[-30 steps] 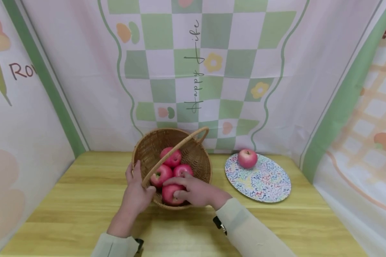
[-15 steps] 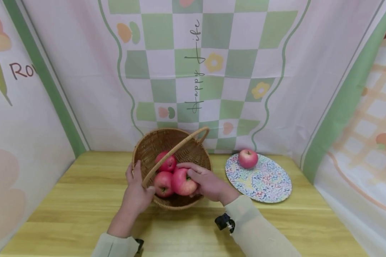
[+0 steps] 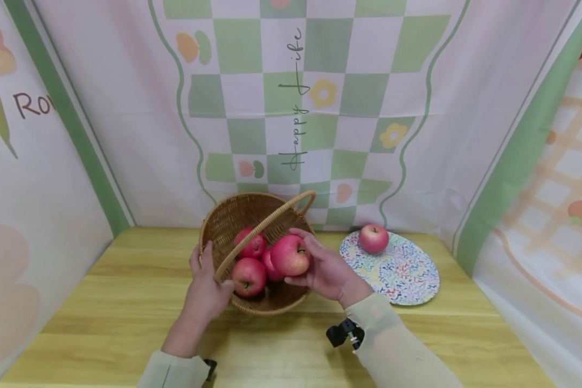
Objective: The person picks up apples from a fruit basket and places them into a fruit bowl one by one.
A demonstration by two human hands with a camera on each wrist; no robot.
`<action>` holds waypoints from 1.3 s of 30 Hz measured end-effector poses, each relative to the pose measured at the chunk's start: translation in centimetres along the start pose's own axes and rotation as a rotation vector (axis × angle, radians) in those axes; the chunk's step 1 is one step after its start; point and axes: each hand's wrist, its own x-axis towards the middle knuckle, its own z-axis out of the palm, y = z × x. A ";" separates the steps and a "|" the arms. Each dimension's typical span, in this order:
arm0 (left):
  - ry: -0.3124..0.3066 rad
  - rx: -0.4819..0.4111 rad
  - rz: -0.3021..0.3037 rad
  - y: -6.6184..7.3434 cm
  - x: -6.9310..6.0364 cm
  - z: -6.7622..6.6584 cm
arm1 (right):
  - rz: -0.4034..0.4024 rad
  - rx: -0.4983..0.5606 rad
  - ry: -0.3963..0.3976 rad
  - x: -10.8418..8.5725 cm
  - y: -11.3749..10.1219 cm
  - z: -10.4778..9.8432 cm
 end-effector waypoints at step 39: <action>-0.003 -0.007 0.000 0.1 -0.2 -0.1 | -0.159 -0.233 0.265 -6.2 -3.9 -4.9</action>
